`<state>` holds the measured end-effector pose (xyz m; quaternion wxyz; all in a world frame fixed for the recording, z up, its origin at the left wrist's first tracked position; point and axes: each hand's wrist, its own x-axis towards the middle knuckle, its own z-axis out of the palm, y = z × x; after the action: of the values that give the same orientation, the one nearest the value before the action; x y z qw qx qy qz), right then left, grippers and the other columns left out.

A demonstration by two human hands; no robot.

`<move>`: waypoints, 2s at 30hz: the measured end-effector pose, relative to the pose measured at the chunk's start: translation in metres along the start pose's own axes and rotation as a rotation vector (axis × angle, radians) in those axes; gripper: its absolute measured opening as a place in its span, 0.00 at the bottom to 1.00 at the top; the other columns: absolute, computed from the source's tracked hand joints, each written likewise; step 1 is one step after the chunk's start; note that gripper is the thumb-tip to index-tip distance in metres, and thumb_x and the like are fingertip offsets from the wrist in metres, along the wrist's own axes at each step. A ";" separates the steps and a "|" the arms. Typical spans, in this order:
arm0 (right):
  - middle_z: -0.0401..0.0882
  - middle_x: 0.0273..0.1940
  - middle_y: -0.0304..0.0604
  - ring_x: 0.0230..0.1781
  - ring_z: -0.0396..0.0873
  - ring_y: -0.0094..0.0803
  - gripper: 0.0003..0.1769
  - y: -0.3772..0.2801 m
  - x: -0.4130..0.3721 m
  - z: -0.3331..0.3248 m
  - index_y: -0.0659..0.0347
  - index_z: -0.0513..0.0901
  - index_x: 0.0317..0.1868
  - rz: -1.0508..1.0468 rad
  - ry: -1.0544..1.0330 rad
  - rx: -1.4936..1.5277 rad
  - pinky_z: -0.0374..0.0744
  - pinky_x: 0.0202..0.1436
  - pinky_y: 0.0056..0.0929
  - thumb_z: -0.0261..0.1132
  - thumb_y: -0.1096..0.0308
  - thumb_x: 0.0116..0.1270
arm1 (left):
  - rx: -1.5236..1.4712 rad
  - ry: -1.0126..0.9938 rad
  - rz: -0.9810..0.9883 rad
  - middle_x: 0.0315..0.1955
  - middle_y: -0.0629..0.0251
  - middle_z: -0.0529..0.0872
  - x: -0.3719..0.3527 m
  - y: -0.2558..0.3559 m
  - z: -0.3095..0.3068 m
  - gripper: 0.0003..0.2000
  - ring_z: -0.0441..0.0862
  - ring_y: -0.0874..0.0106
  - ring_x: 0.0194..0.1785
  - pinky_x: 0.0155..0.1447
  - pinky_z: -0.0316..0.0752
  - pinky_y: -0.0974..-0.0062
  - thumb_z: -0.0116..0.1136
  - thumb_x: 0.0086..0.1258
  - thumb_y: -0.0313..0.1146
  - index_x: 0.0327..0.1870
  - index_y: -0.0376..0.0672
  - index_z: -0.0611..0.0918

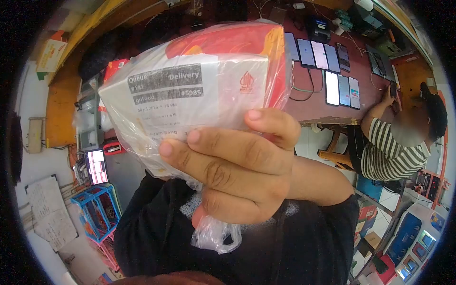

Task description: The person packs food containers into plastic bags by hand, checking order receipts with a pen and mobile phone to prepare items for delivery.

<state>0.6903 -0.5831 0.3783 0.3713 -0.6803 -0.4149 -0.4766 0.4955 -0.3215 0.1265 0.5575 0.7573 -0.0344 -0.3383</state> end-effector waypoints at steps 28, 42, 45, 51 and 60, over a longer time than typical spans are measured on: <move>0.82 0.53 0.48 0.48 0.79 0.47 0.17 0.127 -0.056 -0.042 0.61 0.81 0.46 0.279 -0.383 0.659 0.74 0.51 0.42 0.52 0.57 0.75 | 0.428 0.101 0.296 0.49 0.58 0.84 0.242 0.074 -0.100 0.25 0.78 0.61 0.57 0.62 0.71 0.68 0.69 0.60 0.37 0.59 0.38 0.79; 0.84 0.44 0.52 0.40 0.81 0.34 0.23 0.235 -0.099 -0.094 0.67 0.77 0.31 0.739 -0.211 0.976 0.77 0.45 0.29 0.48 0.58 0.78 | 0.198 0.323 0.040 0.47 0.58 0.84 0.320 0.049 0.022 0.24 0.79 0.62 0.55 0.61 0.72 0.68 0.69 0.60 0.36 0.58 0.38 0.80; 0.84 0.42 0.53 0.39 0.80 0.33 0.23 0.252 -0.109 -0.088 0.67 0.76 0.29 0.851 -0.081 1.052 0.77 0.45 0.28 0.48 0.60 0.78 | 0.171 0.339 -0.039 0.47 0.58 0.85 0.322 0.050 0.037 0.24 0.80 0.62 0.55 0.60 0.72 0.68 0.69 0.60 0.35 0.57 0.38 0.80; 0.84 0.41 0.50 0.40 0.81 0.33 0.20 0.277 -0.111 -0.084 0.67 0.76 0.28 0.787 -0.079 1.050 0.78 0.47 0.28 0.49 0.64 0.78 | -0.001 0.518 0.065 0.40 0.60 0.86 0.285 0.141 0.054 0.19 0.82 0.64 0.48 0.55 0.74 0.68 0.65 0.60 0.26 0.54 0.35 0.81; 0.84 0.40 0.47 0.42 0.83 0.41 0.14 0.280 -0.192 -0.018 0.64 0.78 0.32 0.602 -0.226 1.020 0.78 0.51 0.35 0.52 0.67 0.75 | -0.043 1.155 0.073 0.45 0.52 0.85 0.217 0.147 0.050 0.20 0.80 0.65 0.54 0.61 0.71 0.70 0.55 0.56 0.17 0.52 0.30 0.81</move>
<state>0.9030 -0.7458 0.1691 0.7230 -0.5503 -0.4174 -0.0162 0.6827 -0.5109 0.1440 0.5126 0.8059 0.2562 0.1487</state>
